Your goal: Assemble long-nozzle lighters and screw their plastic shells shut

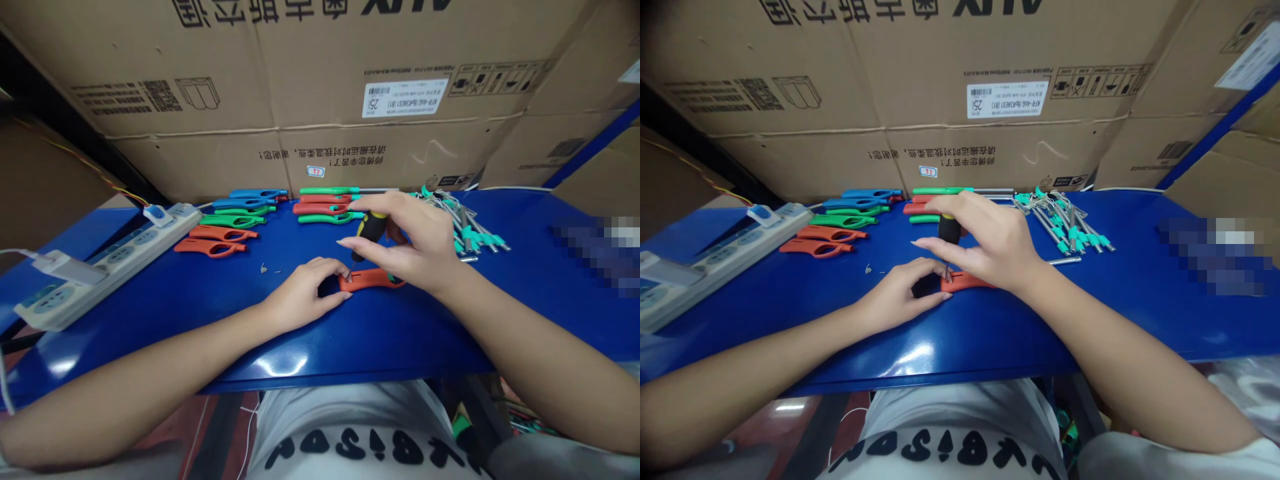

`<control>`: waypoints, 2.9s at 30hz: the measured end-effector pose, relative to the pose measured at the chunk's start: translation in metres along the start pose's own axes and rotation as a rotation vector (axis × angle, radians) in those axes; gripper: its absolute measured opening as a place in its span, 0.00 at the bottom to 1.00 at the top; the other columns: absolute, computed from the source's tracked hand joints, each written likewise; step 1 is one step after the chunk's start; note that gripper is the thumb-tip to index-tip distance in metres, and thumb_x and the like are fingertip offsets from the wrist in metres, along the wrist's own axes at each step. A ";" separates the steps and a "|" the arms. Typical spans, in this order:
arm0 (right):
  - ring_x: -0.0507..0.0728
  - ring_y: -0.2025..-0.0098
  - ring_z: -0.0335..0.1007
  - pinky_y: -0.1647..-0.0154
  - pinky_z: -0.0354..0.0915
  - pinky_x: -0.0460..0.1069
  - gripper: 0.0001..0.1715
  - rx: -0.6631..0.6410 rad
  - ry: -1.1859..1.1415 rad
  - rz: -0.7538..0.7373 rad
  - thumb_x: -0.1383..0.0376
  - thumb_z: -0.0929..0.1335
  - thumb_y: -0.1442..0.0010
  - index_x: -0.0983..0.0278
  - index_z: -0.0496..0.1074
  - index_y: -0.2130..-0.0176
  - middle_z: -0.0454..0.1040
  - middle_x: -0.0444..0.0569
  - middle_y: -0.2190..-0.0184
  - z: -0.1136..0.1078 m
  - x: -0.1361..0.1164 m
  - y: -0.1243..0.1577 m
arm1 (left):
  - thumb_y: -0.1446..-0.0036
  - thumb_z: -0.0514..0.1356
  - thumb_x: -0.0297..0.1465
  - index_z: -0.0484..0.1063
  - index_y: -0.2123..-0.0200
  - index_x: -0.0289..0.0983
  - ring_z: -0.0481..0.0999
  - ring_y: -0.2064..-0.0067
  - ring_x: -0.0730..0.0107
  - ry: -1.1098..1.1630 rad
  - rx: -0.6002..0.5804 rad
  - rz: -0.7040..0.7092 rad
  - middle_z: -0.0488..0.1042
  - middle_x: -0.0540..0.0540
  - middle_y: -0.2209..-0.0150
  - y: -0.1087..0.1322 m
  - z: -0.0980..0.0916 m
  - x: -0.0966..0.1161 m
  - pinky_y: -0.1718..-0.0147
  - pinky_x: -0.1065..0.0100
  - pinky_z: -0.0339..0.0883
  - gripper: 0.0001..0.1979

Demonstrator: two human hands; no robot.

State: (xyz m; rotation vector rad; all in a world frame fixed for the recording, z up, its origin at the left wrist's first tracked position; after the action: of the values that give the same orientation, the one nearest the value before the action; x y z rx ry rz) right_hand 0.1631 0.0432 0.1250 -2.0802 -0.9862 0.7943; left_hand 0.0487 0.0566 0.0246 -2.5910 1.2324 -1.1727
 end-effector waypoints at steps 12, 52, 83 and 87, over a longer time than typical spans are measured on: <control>0.55 0.67 0.76 0.65 0.71 0.50 0.27 -0.025 0.018 0.064 0.48 0.71 0.38 0.61 0.72 0.47 0.78 0.53 0.52 0.004 0.006 0.002 | 0.40 0.66 0.28 0.72 0.57 0.38 0.78 0.53 0.64 -0.004 -0.002 0.014 0.79 0.47 0.57 0.000 0.000 0.000 0.50 0.63 0.70 0.09; 0.56 0.55 0.78 0.52 0.73 0.51 0.22 -0.108 -0.084 -0.082 0.58 0.64 0.29 0.60 0.70 0.40 0.79 0.51 0.49 0.001 -0.008 -0.001 | 0.40 0.66 0.30 0.72 0.57 0.38 0.78 0.53 0.64 -0.002 -0.002 0.028 0.79 0.47 0.57 -0.001 0.000 -0.001 0.50 0.63 0.69 0.09; 0.54 0.65 0.77 0.63 0.72 0.48 0.23 -0.072 -0.001 -0.054 0.52 0.69 0.34 0.61 0.72 0.45 0.80 0.51 0.54 0.001 0.000 0.000 | 0.40 0.66 0.30 0.72 0.56 0.38 0.78 0.52 0.64 -0.003 -0.010 0.022 0.79 0.47 0.56 -0.001 0.000 -0.002 0.50 0.62 0.69 0.09; 0.56 0.60 0.79 0.57 0.72 0.49 0.23 -0.063 0.074 -0.176 0.53 0.64 0.30 0.62 0.72 0.43 0.81 0.51 0.57 -0.001 -0.007 0.003 | 0.39 0.66 0.30 0.72 0.57 0.38 0.78 0.53 0.64 0.008 -0.011 0.028 0.79 0.47 0.57 -0.001 0.000 -0.001 0.50 0.61 0.69 0.08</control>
State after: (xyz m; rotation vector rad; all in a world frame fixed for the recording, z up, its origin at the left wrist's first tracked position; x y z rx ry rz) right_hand 0.1615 0.0357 0.1246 -2.0269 -1.1477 0.5993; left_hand 0.0489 0.0578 0.0239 -2.5713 1.2757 -1.1753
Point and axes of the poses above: each hand's wrist, its own y-axis away from the middle knuckle, its own z-axis out of the palm, x = y × z, the point moved 9 cm from there along -y, towards the middle knuckle
